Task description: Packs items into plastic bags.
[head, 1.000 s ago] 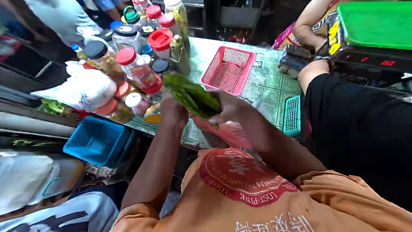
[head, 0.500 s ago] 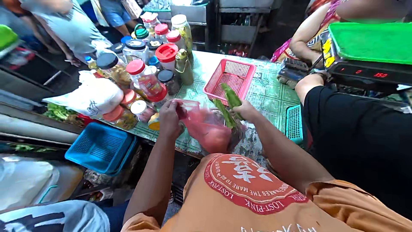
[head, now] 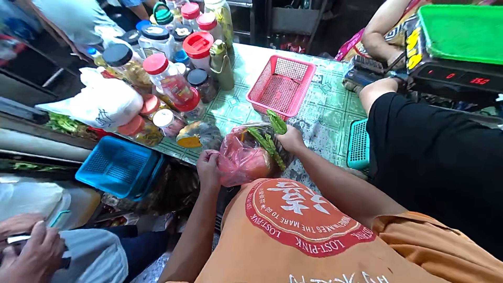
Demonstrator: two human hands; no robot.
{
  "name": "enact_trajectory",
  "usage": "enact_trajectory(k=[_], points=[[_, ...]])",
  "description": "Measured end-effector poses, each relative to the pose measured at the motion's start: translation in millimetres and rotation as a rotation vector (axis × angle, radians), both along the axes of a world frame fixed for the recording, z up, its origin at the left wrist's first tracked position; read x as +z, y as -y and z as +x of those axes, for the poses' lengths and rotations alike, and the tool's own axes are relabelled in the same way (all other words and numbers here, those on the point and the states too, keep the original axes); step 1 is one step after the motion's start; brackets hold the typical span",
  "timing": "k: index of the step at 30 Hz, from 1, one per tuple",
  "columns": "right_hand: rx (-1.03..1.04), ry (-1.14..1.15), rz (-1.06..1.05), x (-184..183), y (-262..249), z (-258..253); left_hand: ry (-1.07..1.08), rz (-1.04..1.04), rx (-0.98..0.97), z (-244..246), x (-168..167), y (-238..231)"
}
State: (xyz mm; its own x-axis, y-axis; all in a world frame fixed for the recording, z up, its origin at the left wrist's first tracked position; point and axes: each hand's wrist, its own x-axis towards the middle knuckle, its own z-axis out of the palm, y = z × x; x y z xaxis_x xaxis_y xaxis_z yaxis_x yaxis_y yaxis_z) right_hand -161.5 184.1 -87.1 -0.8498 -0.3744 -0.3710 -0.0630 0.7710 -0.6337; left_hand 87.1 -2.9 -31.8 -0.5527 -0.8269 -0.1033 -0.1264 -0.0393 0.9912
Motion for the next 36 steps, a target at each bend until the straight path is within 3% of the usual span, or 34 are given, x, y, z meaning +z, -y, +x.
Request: enact_trajectory(k=[3,5,8,11,14,19,23,27,30,33,36], points=[[0.175,-0.038,0.142,13,21,22,0.112,-0.201,-0.046,13,-4,4],[0.287,-0.101,0.294,14,34,38,0.047,-0.349,-0.068,20,1,3],[0.313,-0.142,0.364,12,38,39,-0.078,-0.450,-0.034,29,26,1],[0.330,-0.114,0.398,16,43,33,-0.044,-0.316,0.134,38,54,11],[0.334,-0.089,0.362,14,45,23,-0.060,-0.112,0.270,45,46,30],[0.340,-0.033,0.336,15,40,10,0.031,-0.030,0.310,56,39,38],[0.256,0.010,0.064,44,46,1,-0.015,0.015,0.321,49,25,36],[0.279,-0.083,-0.404,120,69,32,0.108,-0.091,0.236,37,18,29],[0.451,-0.184,-0.625,166,79,94,-0.126,0.233,0.192,30,19,27],[0.676,-0.304,-0.886,169,81,152,-0.336,0.506,0.212,22,48,20],[0.809,-0.299,-0.928,143,91,172,-0.399,0.443,0.160,24,77,25]])
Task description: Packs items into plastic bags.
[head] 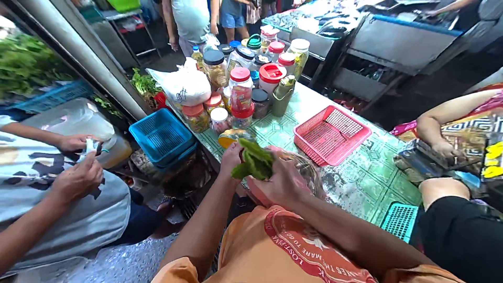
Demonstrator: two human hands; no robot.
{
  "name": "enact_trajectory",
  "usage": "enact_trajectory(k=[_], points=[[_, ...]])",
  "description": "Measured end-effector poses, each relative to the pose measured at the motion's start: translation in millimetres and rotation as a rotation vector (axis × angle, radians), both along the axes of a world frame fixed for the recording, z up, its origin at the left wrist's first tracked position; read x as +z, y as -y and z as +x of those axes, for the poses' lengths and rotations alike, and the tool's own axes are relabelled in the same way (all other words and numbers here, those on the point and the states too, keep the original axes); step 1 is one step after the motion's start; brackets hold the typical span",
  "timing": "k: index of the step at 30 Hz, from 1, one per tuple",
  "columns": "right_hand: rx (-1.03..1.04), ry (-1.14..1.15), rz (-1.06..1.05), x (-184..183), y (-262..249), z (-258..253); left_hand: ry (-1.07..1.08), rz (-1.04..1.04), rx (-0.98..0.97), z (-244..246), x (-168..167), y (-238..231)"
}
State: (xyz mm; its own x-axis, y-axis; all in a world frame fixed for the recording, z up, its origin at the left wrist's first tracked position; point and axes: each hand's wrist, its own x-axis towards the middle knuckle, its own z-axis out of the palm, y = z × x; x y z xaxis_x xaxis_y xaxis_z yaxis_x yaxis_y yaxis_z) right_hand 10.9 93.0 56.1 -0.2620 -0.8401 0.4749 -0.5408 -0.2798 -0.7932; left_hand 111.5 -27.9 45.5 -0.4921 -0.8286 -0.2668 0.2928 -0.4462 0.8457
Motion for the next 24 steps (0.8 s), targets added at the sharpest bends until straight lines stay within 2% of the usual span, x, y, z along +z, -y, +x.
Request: enact_trajectory(k=[3,6,8,10,12,15,19,21,24], points=[[-0.008,-0.069,0.257,-43,6,-6,0.139,-0.022,0.055,4,-6,22],[-0.019,-0.140,0.705,-75,8,-29,0.150,-0.058,0.091,3,-7,29],[-0.077,-0.160,0.860,-86,4,-43,0.214,-0.316,-0.054,4,-14,40],[-0.119,-0.192,1.002,-85,-2,-57,0.347,-0.557,-0.254,-7,-19,72],[-0.103,-0.232,1.142,-86,-8,-68,0.447,-0.583,-0.365,-41,-28,118],[-0.005,-0.335,1.234,-96,-16,-72,0.724,-0.469,-0.329,-104,-49,185],[0.054,-0.343,1.221,-103,-26,-71,0.732,-0.260,-0.263,-149,-54,218],[0.027,-0.321,1.247,-104,-32,-73,0.659,-0.341,-0.271,-156,-50,210],[-0.007,-0.300,1.225,-98,-27,-69,0.685,-0.664,-0.294,-125,-33,153]])
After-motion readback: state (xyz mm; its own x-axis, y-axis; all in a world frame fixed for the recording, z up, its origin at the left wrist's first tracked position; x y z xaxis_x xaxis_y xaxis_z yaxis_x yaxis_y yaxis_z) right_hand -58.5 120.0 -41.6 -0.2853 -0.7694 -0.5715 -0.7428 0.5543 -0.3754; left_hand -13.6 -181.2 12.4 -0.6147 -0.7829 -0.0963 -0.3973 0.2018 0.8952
